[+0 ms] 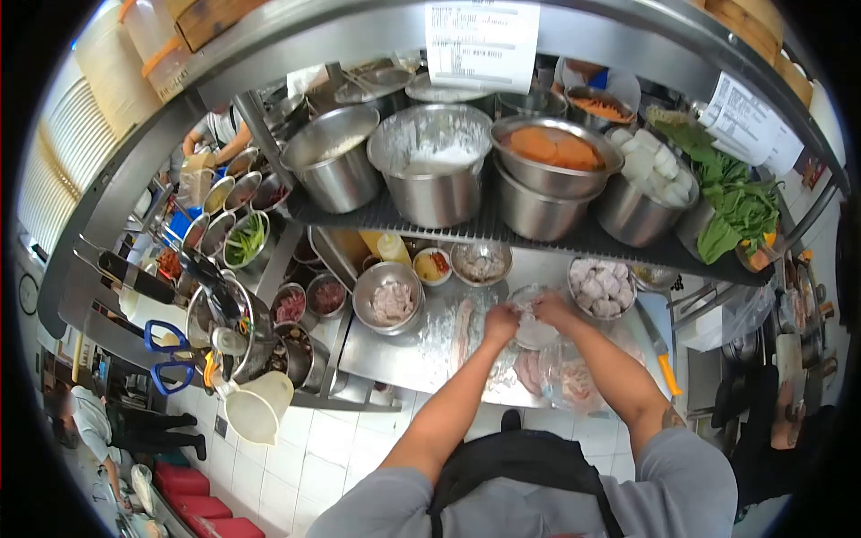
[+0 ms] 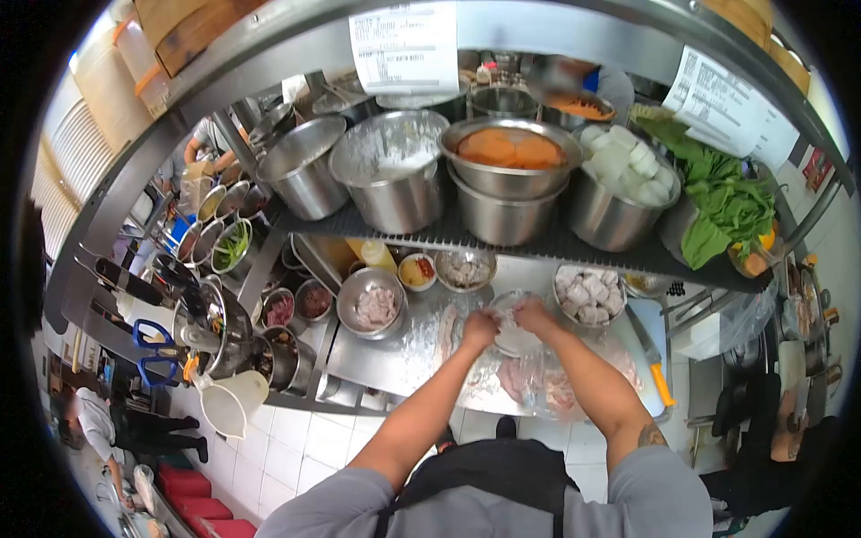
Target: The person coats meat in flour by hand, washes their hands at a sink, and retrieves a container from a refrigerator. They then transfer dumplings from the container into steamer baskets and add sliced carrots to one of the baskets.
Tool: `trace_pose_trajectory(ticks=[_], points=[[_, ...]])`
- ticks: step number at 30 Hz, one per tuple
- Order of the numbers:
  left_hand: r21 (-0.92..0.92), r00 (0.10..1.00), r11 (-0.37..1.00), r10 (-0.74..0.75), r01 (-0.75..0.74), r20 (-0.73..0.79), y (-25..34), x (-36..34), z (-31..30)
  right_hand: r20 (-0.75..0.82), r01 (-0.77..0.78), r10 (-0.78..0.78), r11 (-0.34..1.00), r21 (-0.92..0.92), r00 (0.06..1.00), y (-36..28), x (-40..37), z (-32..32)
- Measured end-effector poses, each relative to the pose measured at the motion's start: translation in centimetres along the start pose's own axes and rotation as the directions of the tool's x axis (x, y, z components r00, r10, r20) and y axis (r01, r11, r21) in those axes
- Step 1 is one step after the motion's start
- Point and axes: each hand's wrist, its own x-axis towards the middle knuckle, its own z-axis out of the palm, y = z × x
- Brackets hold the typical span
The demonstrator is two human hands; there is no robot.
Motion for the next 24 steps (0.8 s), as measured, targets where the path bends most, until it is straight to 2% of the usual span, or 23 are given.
trace_pose_trajectory(ticks=[2,3,4,5,6,7,8,9,11,15,17,18,20,22,23,24], points=[[-0.155,0.996,0.986,-0.067,0.057,-0.062,-0.9,-2.0,-2.4,0.189,-0.046,-0.003,0.965,0.256,0.982,-2.1,-2.1,0.8],[-0.099,0.992,0.988,-0.122,0.122,0.003,-1.5,-2.6,-3.7,0.197,-0.039,-0.011,0.968,0.247,0.98,-1.2,-1.7,2.5],[-0.152,0.981,0.971,-0.175,0.186,0.087,-0.9,-4.0,-5.9,0.176,-0.015,0.001,0.997,0.077,0.984,-4.6,-4.1,3.2],[-0.117,0.995,0.988,-0.091,0.096,0.045,-1.5,-5.2,-7.1,0.194,0.052,-0.055,0.998,0.022,0.98,-3.9,-3.8,4.8],[-0.092,0.995,0.995,-0.038,0.047,0.096,-3.7,-5.4,-7.5,0.185,-0.05,0.057,0.998,-0.046,0.981,-7.1,-5.5,5.6],[-0.072,0.989,0.997,0.015,-0.005,0.146,-6.0,-5.7,-7.9,0.181,0.078,-0.059,0.992,-0.098,0.982,-4.9,-3.9,7.7],[-0.525,0.916,0.755,-0.373,0.393,0.148,-3.7,-6.7,-9.4,0.251,0.134,-0.085,0.973,-0.188,0.964,-5.9,-3.8,8.4],[-0.479,0.912,0.777,-0.37,0.408,0.176,-4.7,-6.8,-10.0,0.321,0.202,-0.11,0.942,-0.269,0.94,-7.1,-4.2,9.2],[-0.427,0.912,0.806,-0.371,0.41,0.175,-5.5,-7.2,-11.3,0.278,0.228,-0.158,0.943,-0.241,0.947,-6.8,-3.8,11.8],[-0.204,0.944,0.93,-0.325,0.306,-0.065,-7.5,-7.5,-11.2,0.1,0.252,-0.236,0.946,-0.204,0.967,-4.8,-1.1,16.0],[-0.107,0.941,0.953,-0.299,0.285,-0.157,-8.9,-7.3,-10.0,0.073,0.347,-0.34,0.895,-0.28,0.937,-5.2,-0.4,16.2],[0.023,0.956,0.983,-0.172,0.183,-0.237,-8.9,-7.6,-9.5,0.064,0.391,-0.392,0.863,-0.32,0.918,-5.3,-0.2,16.3],[0.303,0.928,0.953,0.127,-0.017,-0.349,-8.1,-8.5,-8.9,0.115,0.372,-0.354,0.889,-0.268,0.928,-3.2,0.7,17.3],[0.507,0.933,0.834,0.331,-0.218,-0.144,-10.7,-9.1,-7.7,0.164,0.439,-0.42,0.729,-0.525,0.893,-2.2,1.6,17.8],[0.61,0.961,0.76,0.277,-0.224,0.007,-10.7,-9.7,-7.5,0.187,0.458,-0.451,0.622,-0.635,0.873,-1.7,2.1,18.0],[0.636,0.92,0.709,0.393,-0.304,0.002,-11.6,-10.0,-7.0,0.228,0.506,-0.507,0.523,-0.686,0.831,-3.0,1.5,17.1]])
